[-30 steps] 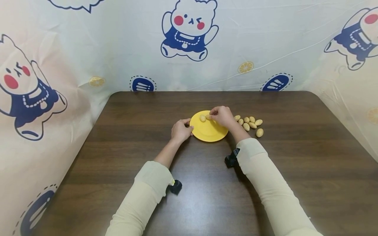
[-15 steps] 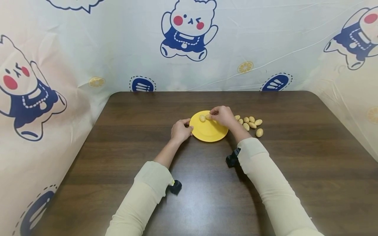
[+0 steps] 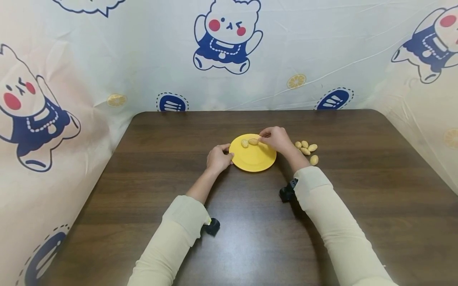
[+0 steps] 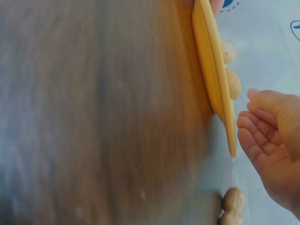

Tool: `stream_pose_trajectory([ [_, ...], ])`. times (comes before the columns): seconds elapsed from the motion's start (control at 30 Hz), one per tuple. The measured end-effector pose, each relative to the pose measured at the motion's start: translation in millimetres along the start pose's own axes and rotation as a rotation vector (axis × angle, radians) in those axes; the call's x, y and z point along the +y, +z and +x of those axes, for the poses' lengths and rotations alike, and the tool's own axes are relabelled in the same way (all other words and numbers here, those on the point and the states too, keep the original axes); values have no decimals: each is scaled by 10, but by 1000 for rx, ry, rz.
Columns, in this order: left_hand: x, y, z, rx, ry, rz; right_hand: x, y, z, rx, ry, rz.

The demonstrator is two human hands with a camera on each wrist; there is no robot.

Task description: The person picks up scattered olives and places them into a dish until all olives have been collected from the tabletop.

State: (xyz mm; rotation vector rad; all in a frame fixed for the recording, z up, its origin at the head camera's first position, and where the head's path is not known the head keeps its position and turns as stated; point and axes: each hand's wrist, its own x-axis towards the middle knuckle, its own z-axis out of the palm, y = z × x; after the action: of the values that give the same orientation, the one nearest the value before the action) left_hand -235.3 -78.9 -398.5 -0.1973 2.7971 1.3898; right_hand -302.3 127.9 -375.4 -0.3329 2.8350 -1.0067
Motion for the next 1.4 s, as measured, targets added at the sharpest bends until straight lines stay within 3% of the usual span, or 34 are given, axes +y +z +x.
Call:
stream_pose_trajectory([
  [0.23, -8, 11, 11, 3, -7, -2, 103, -130, -44, 25, -4, -16],
  [0.5, -9, 12, 20, 7, -1, 0, 282, -350, -125, 33, 62, 33],
  [0.93, -8, 8, 20, 0, -2, -3, 625, -697, -355, 119, 69, 1],
  [1.4, -20, 7, 26, -6, -7, -20, 975, -873, -557, 156, 110, -40],
])
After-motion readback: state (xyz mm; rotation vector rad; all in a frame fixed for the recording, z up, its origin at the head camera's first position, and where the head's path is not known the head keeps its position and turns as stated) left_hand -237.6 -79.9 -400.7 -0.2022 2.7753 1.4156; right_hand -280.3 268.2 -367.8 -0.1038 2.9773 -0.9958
